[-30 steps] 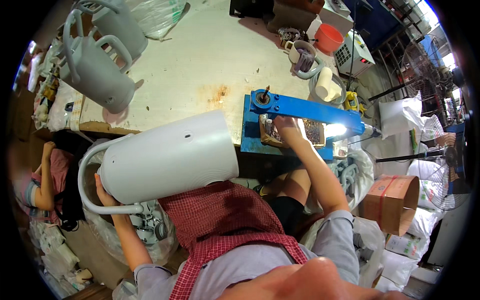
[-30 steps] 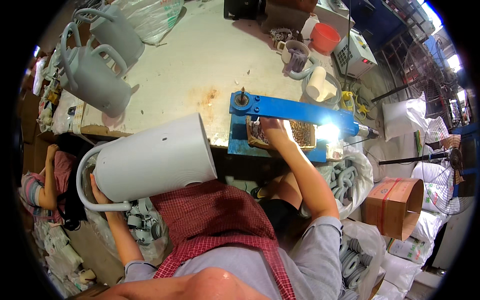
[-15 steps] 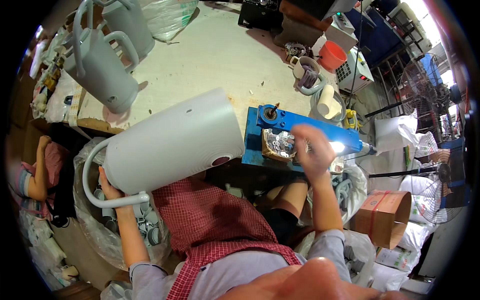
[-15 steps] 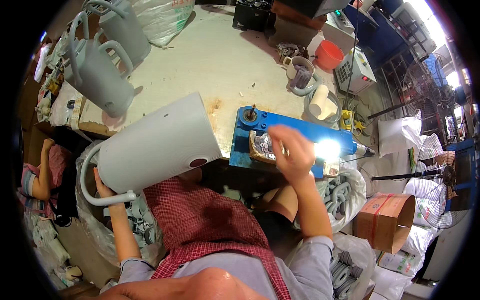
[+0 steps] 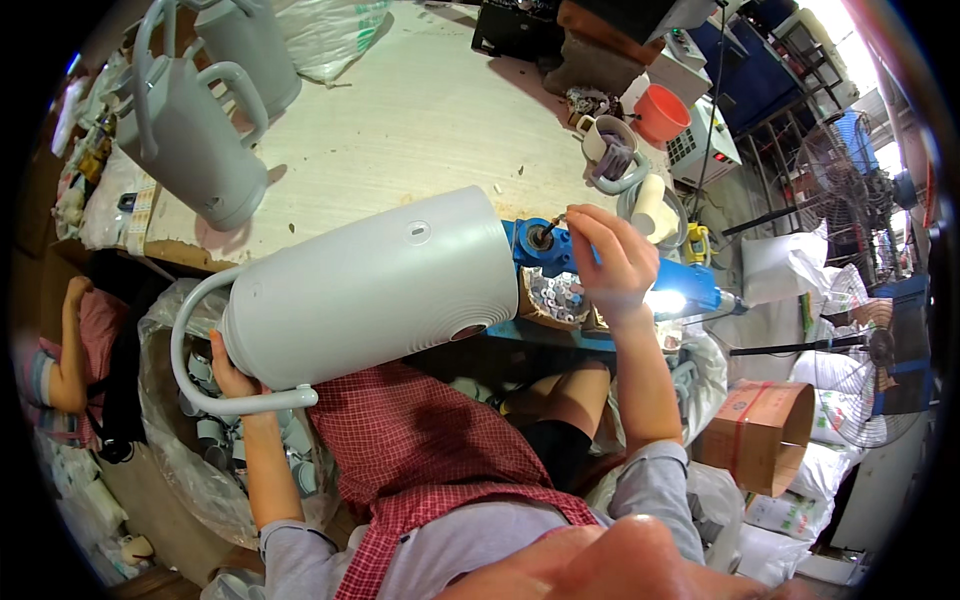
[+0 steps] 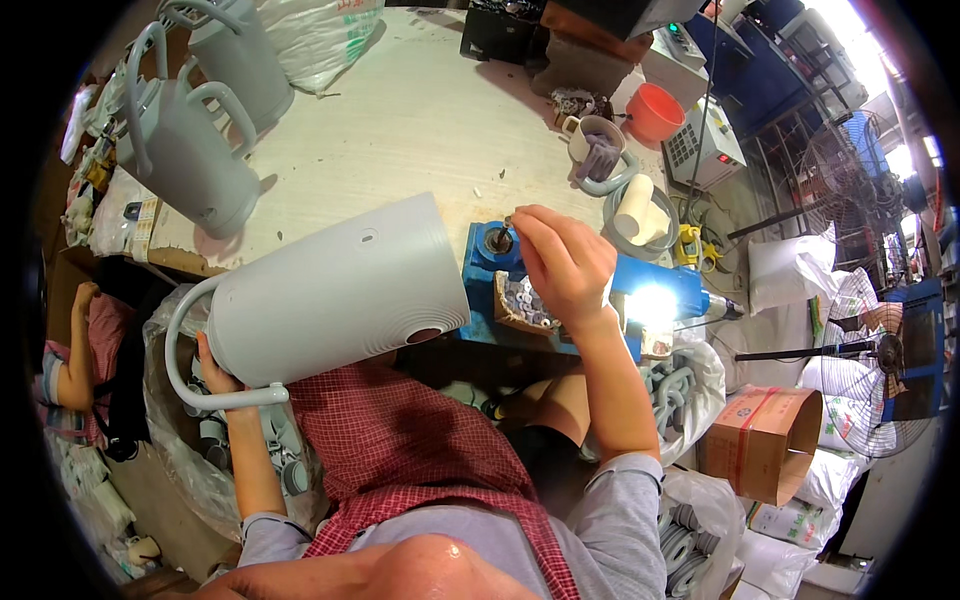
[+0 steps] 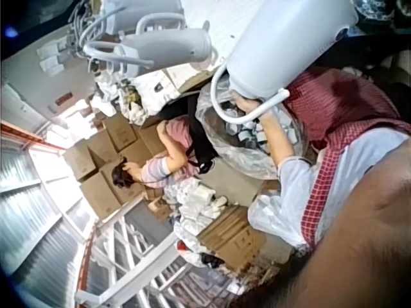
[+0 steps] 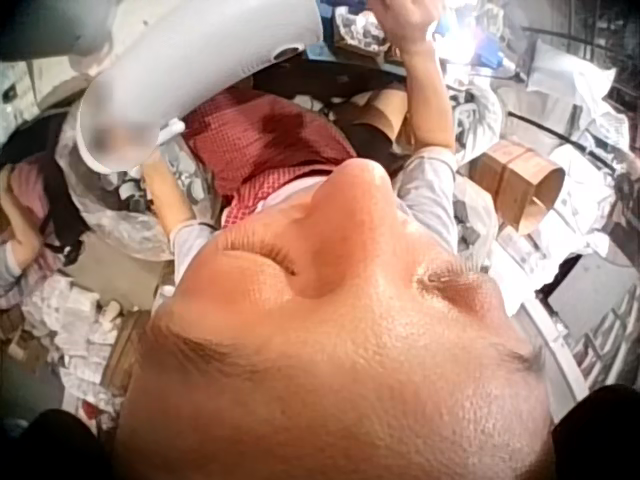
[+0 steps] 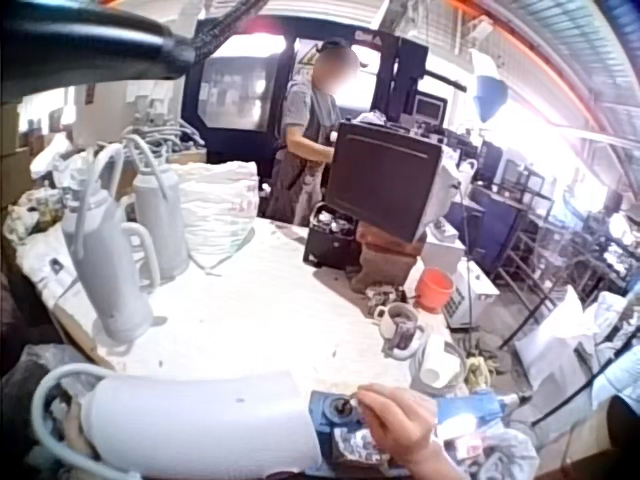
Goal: The person assembles grey plastic kettles by inserting small metal components into the base using a blue manual press tool. They repeatedly pick up kettle bodies, position them on the press, and operate the lever to secure the parts before placing the finished units on the table.
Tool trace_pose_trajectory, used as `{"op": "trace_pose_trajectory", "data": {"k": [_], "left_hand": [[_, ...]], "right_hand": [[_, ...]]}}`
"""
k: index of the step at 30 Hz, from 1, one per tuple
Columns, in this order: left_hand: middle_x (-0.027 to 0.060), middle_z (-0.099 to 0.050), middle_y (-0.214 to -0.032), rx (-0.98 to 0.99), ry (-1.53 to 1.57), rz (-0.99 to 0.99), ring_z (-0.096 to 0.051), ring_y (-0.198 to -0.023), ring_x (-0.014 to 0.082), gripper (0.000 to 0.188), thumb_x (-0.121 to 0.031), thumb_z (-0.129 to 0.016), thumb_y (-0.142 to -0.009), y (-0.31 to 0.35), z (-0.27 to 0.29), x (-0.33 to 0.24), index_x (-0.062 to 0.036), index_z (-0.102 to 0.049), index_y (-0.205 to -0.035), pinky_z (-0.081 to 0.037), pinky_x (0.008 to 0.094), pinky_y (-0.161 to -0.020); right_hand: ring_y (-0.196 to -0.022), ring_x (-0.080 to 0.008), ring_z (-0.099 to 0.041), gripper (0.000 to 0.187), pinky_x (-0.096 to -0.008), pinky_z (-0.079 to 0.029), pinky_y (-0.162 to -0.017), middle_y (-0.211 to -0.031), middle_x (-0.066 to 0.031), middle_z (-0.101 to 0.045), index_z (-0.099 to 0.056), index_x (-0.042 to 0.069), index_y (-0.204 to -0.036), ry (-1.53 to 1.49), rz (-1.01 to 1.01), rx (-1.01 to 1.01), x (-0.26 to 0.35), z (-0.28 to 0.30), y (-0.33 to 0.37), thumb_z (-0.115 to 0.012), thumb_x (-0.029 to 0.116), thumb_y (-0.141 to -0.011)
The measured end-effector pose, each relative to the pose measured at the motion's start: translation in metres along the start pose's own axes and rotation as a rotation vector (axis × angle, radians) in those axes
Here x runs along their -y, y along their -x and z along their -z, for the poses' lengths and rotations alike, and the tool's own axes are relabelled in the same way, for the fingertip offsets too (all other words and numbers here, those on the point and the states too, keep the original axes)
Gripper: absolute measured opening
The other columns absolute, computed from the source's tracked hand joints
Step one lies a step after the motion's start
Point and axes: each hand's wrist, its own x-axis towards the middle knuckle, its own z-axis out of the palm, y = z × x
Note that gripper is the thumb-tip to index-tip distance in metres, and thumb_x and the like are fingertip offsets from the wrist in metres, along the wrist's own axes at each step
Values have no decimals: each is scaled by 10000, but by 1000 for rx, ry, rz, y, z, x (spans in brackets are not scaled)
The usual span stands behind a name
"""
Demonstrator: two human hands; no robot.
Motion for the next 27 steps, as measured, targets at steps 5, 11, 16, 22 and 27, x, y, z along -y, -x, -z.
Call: {"op": "trace_pose_trajectory", "data": {"k": [5,11,16,22,27], "left_hand": [[125,-655,-1077,10,-15,4,-656,-922,202,479,-402,-440,-987,0,4,-2,24,-583,-1155,-534,327,-800],[125,-656,-1070,-10,-27,-23,-657,-914,205,470,-396,-442,-988,4,1,-3,21,-586,-1151,-536,328,-798],[122,-648,-1087,11,38,-13,-645,-944,200,458,-380,-442,-991,-4,-12,1,24,-584,-1155,-532,328,-808],[113,-660,-1001,151,-102,-138,-651,-851,175,408,-324,-483,-984,-29,-72,21,49,-583,-1117,-544,297,-709],[79,-620,-936,441,-143,-59,-600,-796,162,426,-399,-542,-946,-6,-153,103,13,-611,-1033,-504,283,-705]], "right_hand": [[-677,-203,-657,218,-280,-521,-579,-871,-63,-682,-668,50,-891,3,12,45,-5,-5,1,-718,-30,-695],[-699,-217,-663,241,-292,-533,-604,-898,-71,-685,-674,51,-922,-8,-6,58,-2,-5,6,-716,-31,-699],[-794,-231,-669,285,-296,-526,-695,-935,-107,-686,-663,18,-999,-195,-277,48,7,9,8,-730,17,-722],[-826,-180,-638,322,-271,-487,-770,-957,-137,-658,-607,-26,-1115,-550,-890,283,47,41,58,-681,62,-814],[-975,-111,-497,242,-264,-399,-873,-1034,-48,-575,-557,-21,-1155,-554,-1232,-347,15,69,135,-490,81,-946]]}}
